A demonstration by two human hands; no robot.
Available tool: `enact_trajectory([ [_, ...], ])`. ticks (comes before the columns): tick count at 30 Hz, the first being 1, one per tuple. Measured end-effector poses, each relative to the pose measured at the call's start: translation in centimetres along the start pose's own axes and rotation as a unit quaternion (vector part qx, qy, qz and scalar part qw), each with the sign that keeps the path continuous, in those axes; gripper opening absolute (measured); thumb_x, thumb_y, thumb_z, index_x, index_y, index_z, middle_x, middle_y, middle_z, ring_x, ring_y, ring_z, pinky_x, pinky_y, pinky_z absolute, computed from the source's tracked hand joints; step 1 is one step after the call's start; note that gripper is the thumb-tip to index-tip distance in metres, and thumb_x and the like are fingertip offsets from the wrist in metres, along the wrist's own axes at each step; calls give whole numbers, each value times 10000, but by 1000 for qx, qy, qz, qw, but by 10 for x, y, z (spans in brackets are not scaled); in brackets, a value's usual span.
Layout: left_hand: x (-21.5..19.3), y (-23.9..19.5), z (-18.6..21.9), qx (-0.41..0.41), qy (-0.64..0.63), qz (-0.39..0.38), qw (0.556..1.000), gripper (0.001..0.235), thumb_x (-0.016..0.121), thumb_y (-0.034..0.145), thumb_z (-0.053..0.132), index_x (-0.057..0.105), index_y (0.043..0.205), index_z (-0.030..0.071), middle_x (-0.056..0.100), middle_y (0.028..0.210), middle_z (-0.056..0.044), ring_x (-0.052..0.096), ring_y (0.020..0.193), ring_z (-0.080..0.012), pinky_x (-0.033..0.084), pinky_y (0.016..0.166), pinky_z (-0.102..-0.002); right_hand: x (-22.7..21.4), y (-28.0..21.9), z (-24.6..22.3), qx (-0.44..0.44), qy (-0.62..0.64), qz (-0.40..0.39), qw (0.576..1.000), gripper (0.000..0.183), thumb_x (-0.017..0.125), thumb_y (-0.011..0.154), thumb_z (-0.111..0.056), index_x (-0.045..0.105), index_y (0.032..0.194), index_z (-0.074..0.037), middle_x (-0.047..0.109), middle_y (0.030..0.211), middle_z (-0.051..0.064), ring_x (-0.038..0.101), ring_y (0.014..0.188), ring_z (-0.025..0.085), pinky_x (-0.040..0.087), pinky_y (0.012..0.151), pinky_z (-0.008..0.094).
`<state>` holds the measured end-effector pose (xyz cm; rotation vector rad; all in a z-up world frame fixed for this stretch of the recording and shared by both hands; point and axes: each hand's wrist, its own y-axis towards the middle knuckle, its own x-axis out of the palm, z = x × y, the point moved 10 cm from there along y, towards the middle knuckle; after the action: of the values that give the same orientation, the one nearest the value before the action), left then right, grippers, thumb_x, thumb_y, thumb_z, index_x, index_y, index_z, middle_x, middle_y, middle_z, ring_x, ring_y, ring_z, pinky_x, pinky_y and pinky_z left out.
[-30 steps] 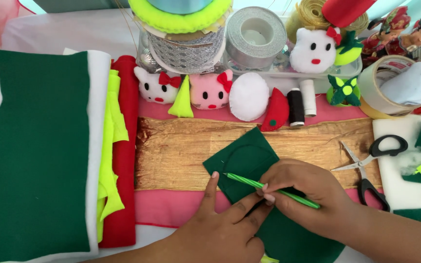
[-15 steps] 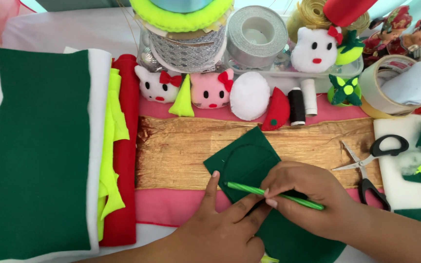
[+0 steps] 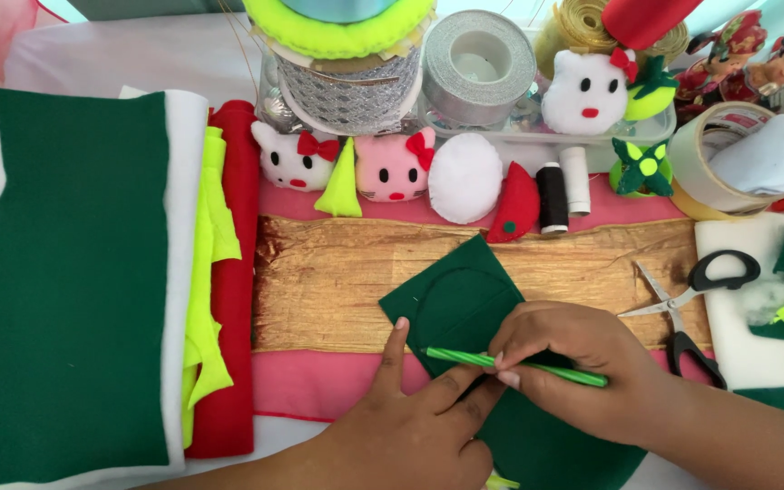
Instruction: Tracing a circular shape on green fabric with a pen and then cutting it out with scissors
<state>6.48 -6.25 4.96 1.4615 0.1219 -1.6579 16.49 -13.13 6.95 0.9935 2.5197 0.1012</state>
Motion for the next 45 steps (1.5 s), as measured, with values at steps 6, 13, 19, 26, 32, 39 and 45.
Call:
enact_trajectory([
  [6,1,-2,0,-1,2,11,1000,303,663,928,149,594,634,181,763,1247,-175,657,1271,-351,311,906,-915,-1,-1,2,6,2,5,1000,26,680,921,-91,693,943,-85,755,860,40,750,798,213,614,729,317],
  [13,3,-2,1,6,2,-6,1000,289,667,933,162,615,649,181,754,1261,-185,644,1283,-362,304,904,-925,-1,-1,2,8,11,2,1000,18,688,909,-75,690,926,-79,752,837,50,751,772,214,626,716,308],
  [19,-2,0,0,6,4,6,1000,292,671,948,164,628,660,187,765,1227,-179,670,1219,-351,327,908,-911,1,0,0,8,-10,-9,1000,20,687,913,-107,687,897,-95,741,805,53,749,742,209,610,701,311],
  [26,-1,1,0,-1,6,11,1000,299,671,911,137,598,625,184,764,1226,-173,672,1228,-343,316,911,-913,-1,0,2,12,1,-1,1000,19,690,903,-72,693,911,-88,751,823,44,758,762,203,613,708,302],
  [32,3,-2,1,9,0,0,1000,307,667,945,182,598,646,179,749,1278,-193,638,1300,-367,310,900,-920,-3,-3,8,27,8,18,999,39,692,907,-60,695,924,-95,751,838,32,746,796,190,610,724,297],
  [39,-1,-1,2,8,6,16,1000,308,677,925,156,577,634,173,753,1254,-192,644,1296,-370,323,903,-910,-3,-3,6,21,-15,13,1000,36,672,916,-67,694,933,-91,754,849,37,755,805,193,610,729,300],
  [45,-2,-2,1,16,-15,18,1000,330,640,1001,206,571,681,171,729,1325,-202,645,1322,-358,319,915,-911,-38,-19,24,78,105,110,985,92,655,900,-43,688,978,-79,782,884,114,743,896,238,618,821,371],
])
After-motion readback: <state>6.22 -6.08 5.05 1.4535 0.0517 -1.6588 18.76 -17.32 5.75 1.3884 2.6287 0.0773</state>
